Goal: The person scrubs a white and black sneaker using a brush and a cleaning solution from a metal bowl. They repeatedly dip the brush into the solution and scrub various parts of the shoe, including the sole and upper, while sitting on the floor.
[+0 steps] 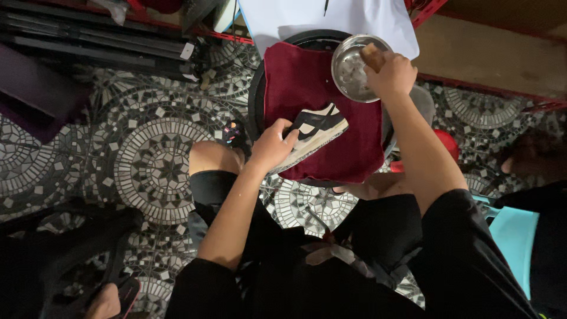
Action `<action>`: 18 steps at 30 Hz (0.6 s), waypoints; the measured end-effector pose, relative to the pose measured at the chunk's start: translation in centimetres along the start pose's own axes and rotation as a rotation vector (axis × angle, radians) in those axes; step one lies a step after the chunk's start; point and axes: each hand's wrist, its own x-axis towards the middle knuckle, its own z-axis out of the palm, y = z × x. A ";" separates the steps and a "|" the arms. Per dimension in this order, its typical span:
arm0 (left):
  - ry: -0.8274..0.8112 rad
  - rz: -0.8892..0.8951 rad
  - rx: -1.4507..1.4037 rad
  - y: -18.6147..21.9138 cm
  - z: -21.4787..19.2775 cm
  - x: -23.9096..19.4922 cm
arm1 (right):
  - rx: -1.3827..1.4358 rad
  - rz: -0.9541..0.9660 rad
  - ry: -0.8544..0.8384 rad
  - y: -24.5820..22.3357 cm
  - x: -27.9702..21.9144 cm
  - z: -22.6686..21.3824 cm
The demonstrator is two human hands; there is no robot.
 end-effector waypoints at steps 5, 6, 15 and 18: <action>0.186 0.196 0.042 0.6 -0.4 -2.8 | 0.129 -0.014 0.073 1.9 -0.2 -0.9; 0.233 0.276 0.126 1.2 -0.9 -3.8 | 0.141 0.002 0.028 2.1 -0.2 -1.4; 0.535 0.544 0.433 -2.4 2.0 -6.0 | 0.046 -0.055 0.055 0.9 -2.1 0.7; 0.661 0.609 0.431 -3.5 3.5 -5.2 | -0.030 0.003 0.016 0.5 -1.3 3.1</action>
